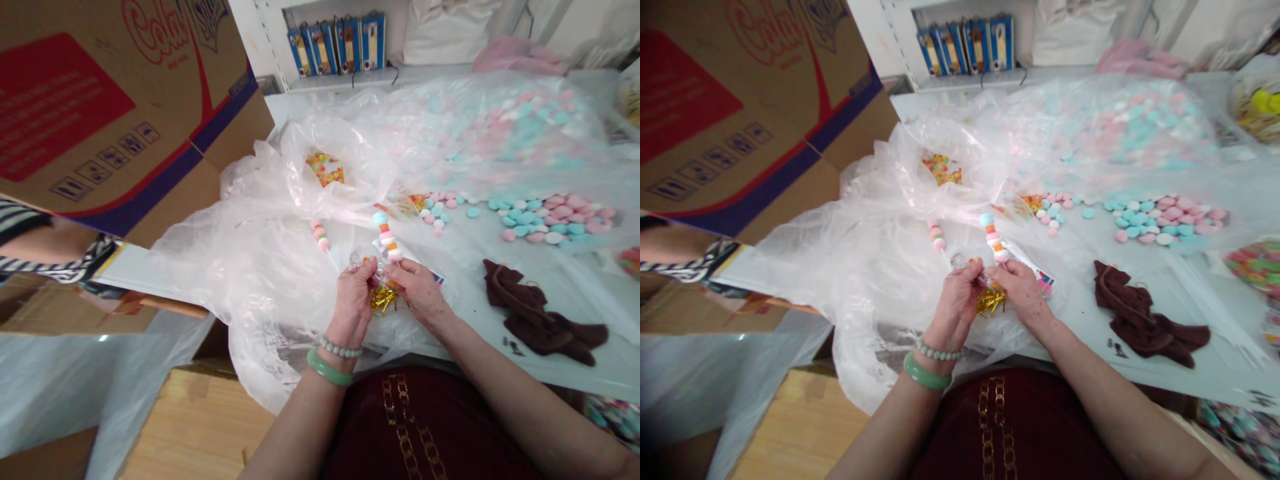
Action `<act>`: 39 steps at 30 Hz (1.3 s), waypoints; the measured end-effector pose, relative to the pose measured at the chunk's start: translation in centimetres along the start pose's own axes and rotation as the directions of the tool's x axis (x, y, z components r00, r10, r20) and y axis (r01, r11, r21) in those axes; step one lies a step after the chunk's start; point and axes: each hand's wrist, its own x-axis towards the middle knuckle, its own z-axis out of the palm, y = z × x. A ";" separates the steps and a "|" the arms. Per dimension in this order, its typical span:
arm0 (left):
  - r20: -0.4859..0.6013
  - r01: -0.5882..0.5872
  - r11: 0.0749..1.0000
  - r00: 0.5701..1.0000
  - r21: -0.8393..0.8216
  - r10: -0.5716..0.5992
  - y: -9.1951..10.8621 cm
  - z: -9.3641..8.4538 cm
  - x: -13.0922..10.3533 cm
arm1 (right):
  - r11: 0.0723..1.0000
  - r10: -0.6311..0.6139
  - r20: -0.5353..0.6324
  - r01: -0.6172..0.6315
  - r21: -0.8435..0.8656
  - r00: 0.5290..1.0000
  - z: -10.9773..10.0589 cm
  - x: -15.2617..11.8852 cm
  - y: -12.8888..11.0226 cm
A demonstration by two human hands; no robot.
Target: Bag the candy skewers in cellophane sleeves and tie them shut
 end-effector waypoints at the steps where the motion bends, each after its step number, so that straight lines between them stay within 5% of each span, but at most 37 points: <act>1: 0.031 -0.002 1.000 1.000 -0.011 0.002 -0.1 0.1 -0.1 | 1.000 -0.008 0.009 0.008 -0.009 1.000 0.0 0.0 0.0; 7: 0.035 0.037 0.998 0.999 -0.043 -0.035 0.3 0.0 -0.1 | 0.997 -0.044 -0.093 0.038 -0.070 0.995 -0.6 0.4 0.8; 15: -0.086 0.029 0.975 0.995 -0.219 -0.049 0.8 0.1 0.3 | 0.993 -0.049 -0.080 0.040 -0.110 0.996 -0.5 0.5 0.8; 19: 0.016 0.198 0.978 0.980 -0.067 -0.198 0.6 0.4 -0.9 | 0.988 -0.070 -0.104 0.055 -0.145 0.992 -0.3 0.8 0.3; 22: 0.091 0.217 0.976 0.972 -0.004 -0.216 0.3 0.6 -1.4 | 0.980 -0.083 -0.100 0.063 -0.189 0.991 -0.2 1.0 0.0; 27: -0.036 0.245 0.955 0.967 -0.169 -0.254 1.7 -0.2 -0.3 | 0.963 -0.158 -0.089 0.133 -0.234 0.983 -0.9 0.1 -1.0; 33: -0.085 0.209 0.888 0.961 -0.411 -0.265 5.2 -2.5 0.7 | 0.852 -0.288 -0.030 0.242 -0.465 0.957 -2.6 -2.7 -2.8; 39: -0.053 0.191 0.859 0.968 -0.474 -0.244 6.4 -2.9 0.7 | 0.703 -0.455 0.083 0.415 -0.577 0.886 -2.0 -4.1 -1.9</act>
